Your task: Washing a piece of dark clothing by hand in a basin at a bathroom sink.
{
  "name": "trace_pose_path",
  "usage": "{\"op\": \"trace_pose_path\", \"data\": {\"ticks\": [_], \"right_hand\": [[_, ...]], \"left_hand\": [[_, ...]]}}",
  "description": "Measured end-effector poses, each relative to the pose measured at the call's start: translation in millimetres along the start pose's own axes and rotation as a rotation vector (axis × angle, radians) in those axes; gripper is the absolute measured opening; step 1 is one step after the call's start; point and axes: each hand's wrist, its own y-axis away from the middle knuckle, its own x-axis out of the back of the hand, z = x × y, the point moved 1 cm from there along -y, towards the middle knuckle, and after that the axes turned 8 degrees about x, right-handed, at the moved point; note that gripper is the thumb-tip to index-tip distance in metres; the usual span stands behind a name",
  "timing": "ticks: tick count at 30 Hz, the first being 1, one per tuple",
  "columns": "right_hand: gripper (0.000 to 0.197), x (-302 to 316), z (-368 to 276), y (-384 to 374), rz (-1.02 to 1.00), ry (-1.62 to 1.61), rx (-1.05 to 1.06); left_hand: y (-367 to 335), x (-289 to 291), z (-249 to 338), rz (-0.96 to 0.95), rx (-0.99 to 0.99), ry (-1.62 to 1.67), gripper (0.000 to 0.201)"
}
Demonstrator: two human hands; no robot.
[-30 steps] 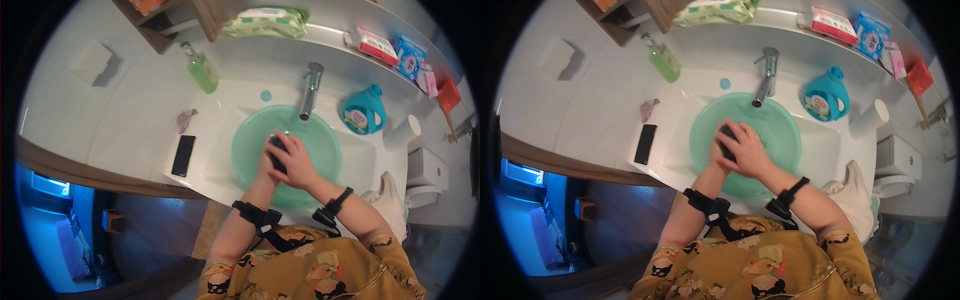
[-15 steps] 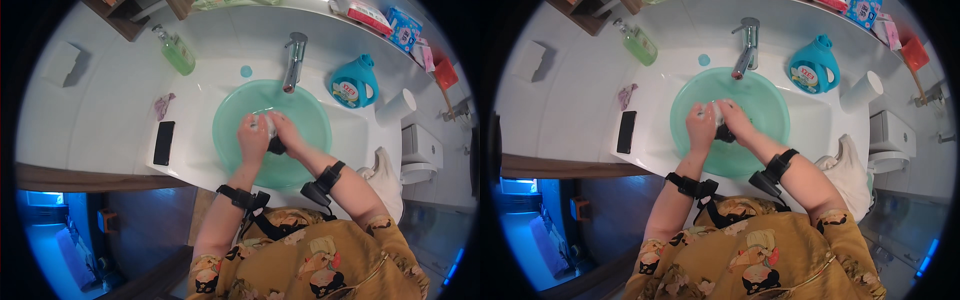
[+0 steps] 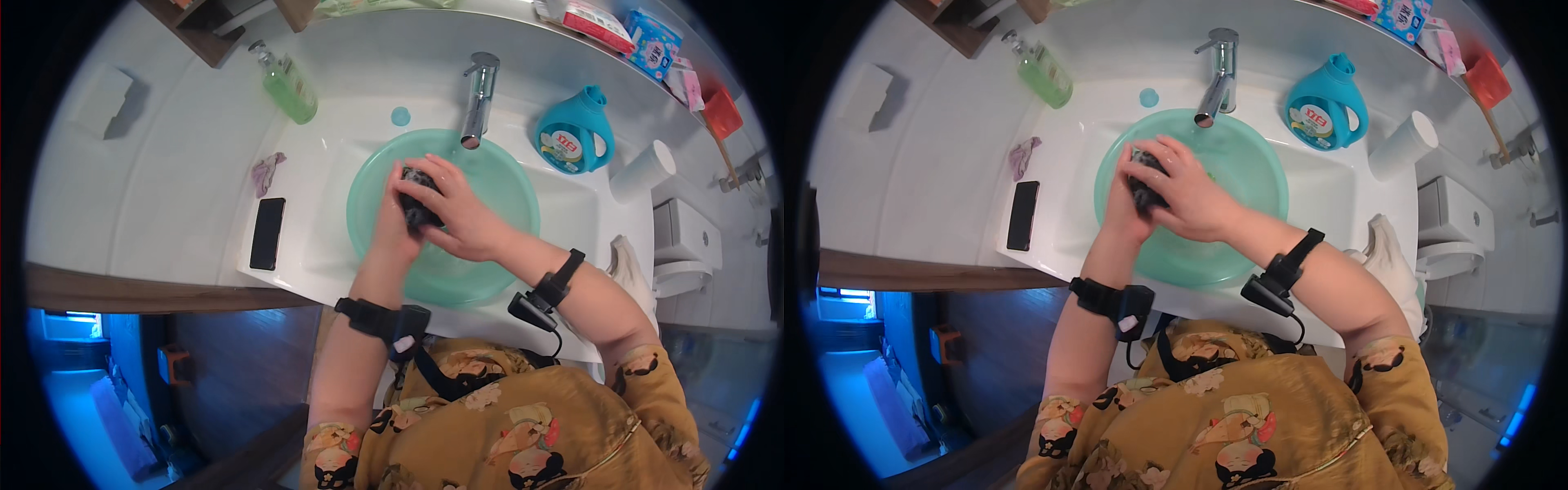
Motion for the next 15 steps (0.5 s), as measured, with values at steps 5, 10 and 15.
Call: {"op": "trace_pose_path", "data": {"ticks": [5, 10, 15], "right_hand": [[0.044, -8, -3, -13, 0.351, -0.215, -0.246], [0.026, -29, 10, -3, 0.583, -0.901, -0.814], [0.024, -30, 15, 9, 0.594, -1.136, -0.989]], "left_hand": [[-2, -20, -9, 0.34, -0.379, -0.128, 0.035], [-8, 0, -22, 0.529, -0.768, -0.816, 0.021], [5, -2, -27, 0.479, -1.133, -1.09, 0.016]]}}
